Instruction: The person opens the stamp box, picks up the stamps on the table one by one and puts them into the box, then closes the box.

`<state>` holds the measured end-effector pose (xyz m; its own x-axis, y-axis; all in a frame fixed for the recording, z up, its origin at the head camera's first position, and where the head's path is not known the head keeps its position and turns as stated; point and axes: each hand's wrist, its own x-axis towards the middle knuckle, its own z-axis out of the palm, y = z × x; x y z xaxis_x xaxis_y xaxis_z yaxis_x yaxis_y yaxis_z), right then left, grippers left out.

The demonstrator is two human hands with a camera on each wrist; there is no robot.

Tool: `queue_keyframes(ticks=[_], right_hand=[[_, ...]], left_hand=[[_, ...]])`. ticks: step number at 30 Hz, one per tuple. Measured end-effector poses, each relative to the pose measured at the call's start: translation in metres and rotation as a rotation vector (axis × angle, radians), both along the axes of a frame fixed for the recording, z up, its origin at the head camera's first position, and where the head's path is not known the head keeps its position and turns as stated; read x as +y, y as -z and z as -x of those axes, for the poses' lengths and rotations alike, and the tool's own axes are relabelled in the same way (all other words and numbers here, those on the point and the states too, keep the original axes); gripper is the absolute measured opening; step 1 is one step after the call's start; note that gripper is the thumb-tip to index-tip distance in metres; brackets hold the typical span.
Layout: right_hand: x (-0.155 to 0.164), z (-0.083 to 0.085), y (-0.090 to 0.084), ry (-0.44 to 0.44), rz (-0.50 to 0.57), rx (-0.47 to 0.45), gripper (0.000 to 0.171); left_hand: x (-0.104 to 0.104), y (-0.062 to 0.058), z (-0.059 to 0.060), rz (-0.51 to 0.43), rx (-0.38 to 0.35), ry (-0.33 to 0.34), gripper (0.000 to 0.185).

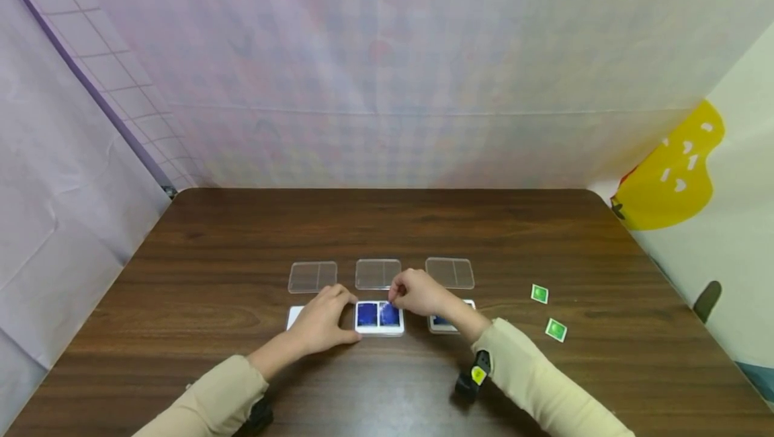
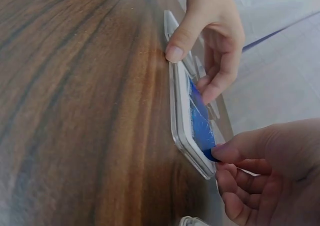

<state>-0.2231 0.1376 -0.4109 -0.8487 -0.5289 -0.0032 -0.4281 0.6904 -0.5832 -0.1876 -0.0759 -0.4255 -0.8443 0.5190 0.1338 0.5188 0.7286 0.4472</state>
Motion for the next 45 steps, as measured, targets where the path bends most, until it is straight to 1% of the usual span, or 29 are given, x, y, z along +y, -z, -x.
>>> queue_keyframes(ticks=[3,6,14,19,23,27,31,36,40,45], right_hand=[[-0.001,-0.001,0.003,-0.007,-0.012,0.042,0.008],[-0.002,-0.002,0.003,-0.002,-0.015,0.064,0.008],[-0.004,-0.005,0.003,0.046,-0.049,0.077,0.009],[-0.004,-0.005,0.003,0.026,-0.055,0.13,0.008],[-0.001,-0.006,-0.001,0.003,-0.028,0.171,0.006],[0.009,-0.009,-0.01,-0.003,0.015,0.185,0.002],[0.03,-0.015,-0.019,0.009,0.043,0.178,0.003],[0.072,-0.022,-0.028,0.066,0.069,0.142,0.004],[0.113,-0.028,-0.032,0.14,0.066,0.11,0.005],[0.165,-0.035,-0.033,0.23,0.048,0.084,0.009]], left_hand=[[0.0,0.0,0.0,0.002,-0.002,-0.002,0.055],[0.0,0.001,0.001,0.005,0.001,-0.003,0.055],[0.0,0.0,0.001,0.004,-0.002,0.002,0.055],[0.0,0.0,0.001,0.001,0.003,-0.003,0.055],[0.0,0.0,0.002,0.002,0.001,-0.004,0.055],[-0.003,-0.001,0.004,0.022,0.0,0.003,0.059],[-0.011,-0.007,0.005,0.028,-0.007,0.024,0.062],[-0.031,-0.015,0.006,-0.002,-0.006,0.032,0.062],[-0.052,-0.018,0.003,-0.008,-0.015,-0.006,0.061],[-0.076,-0.015,-0.003,-0.006,-0.028,-0.052,0.061]])
